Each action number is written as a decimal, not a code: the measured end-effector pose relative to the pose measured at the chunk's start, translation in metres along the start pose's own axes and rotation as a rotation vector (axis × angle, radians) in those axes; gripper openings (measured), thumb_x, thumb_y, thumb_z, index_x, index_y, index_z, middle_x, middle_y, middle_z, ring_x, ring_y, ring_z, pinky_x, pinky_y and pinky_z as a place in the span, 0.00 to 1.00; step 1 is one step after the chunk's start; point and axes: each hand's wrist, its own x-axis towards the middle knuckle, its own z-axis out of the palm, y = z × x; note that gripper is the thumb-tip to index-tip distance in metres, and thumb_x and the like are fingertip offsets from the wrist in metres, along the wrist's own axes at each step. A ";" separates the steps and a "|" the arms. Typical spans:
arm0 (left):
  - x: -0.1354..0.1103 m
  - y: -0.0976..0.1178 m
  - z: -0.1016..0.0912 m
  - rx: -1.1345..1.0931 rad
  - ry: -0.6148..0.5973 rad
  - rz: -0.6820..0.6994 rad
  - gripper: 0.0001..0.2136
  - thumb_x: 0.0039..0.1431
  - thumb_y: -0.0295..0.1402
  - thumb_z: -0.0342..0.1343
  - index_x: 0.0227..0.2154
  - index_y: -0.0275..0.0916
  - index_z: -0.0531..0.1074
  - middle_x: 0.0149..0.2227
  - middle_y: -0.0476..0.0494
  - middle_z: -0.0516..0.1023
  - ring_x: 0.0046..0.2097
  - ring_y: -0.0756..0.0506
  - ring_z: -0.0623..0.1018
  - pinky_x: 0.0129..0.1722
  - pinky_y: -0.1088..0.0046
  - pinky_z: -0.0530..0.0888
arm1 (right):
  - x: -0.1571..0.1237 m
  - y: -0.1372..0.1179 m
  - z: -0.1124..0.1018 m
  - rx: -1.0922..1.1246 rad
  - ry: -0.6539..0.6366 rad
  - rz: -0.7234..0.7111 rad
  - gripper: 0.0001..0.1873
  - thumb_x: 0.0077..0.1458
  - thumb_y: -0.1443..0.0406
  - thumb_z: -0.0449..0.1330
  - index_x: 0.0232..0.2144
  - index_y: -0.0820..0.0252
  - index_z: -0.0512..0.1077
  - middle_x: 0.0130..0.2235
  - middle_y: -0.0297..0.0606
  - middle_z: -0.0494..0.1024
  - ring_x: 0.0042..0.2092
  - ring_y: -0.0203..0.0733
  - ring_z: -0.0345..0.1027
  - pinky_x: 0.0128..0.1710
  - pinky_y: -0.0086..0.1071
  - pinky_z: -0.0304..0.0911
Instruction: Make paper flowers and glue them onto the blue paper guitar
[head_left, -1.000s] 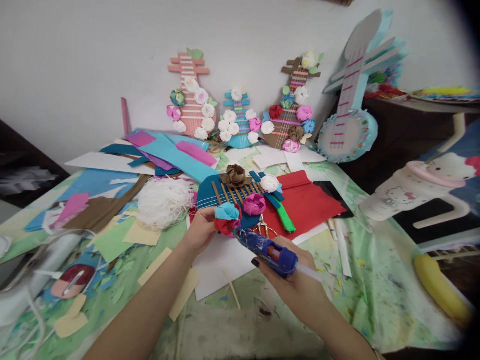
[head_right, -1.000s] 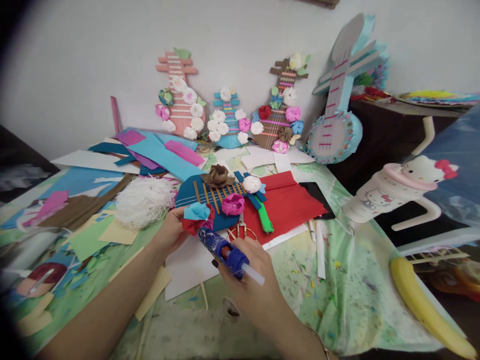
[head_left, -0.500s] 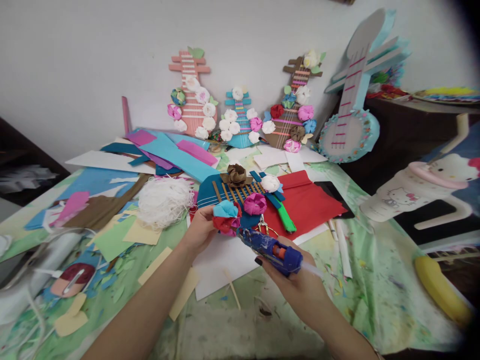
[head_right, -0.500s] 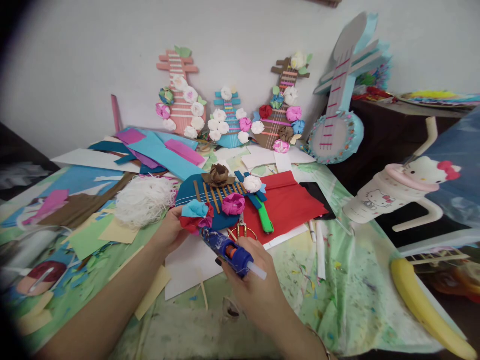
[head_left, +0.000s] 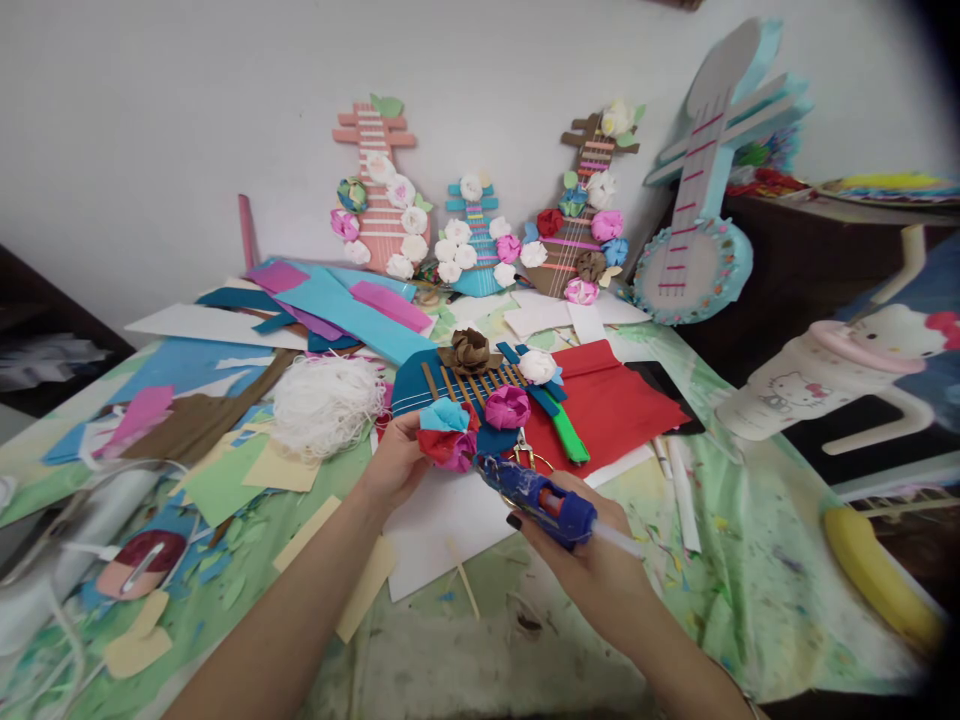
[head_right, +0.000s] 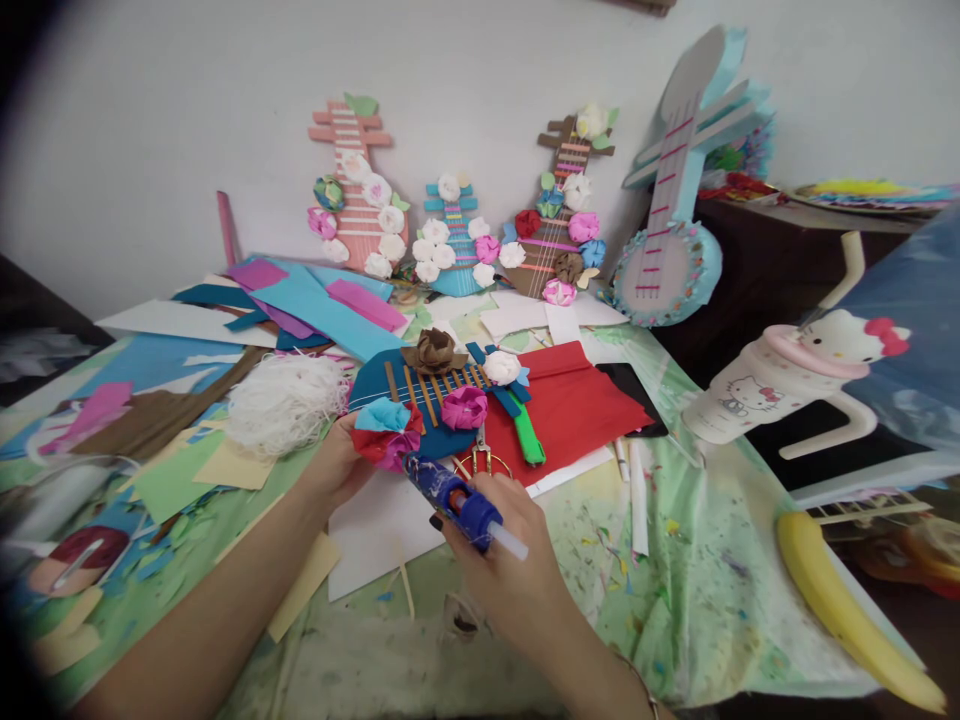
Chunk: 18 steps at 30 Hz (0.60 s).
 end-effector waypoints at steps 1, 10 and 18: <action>0.000 0.000 0.000 0.001 0.000 0.006 0.10 0.36 0.27 0.70 0.26 0.36 0.80 0.33 0.44 0.81 0.36 0.48 0.79 0.40 0.74 0.75 | 0.000 0.000 0.000 -0.002 -0.005 -0.003 0.05 0.58 0.63 0.55 0.30 0.58 0.66 0.27 0.34 0.71 0.31 0.39 0.64 0.30 0.30 0.57; 0.000 0.001 0.001 -0.021 0.017 -0.016 0.11 0.36 0.28 0.71 0.27 0.35 0.80 0.33 0.44 0.81 0.36 0.48 0.79 0.40 0.75 0.75 | -0.007 0.005 -0.010 -0.071 0.077 0.016 0.08 0.57 0.62 0.55 0.26 0.58 0.64 0.25 0.34 0.70 0.29 0.38 0.63 0.28 0.29 0.57; 0.000 0.005 0.004 -0.078 0.039 0.019 0.14 0.30 0.26 0.72 0.26 0.36 0.79 0.32 0.46 0.81 0.34 0.49 0.78 0.38 0.77 0.76 | -0.040 0.028 -0.037 -0.209 0.151 0.294 0.10 0.55 0.56 0.57 0.31 0.56 0.65 0.24 0.32 0.73 0.23 0.37 0.66 0.23 0.28 0.58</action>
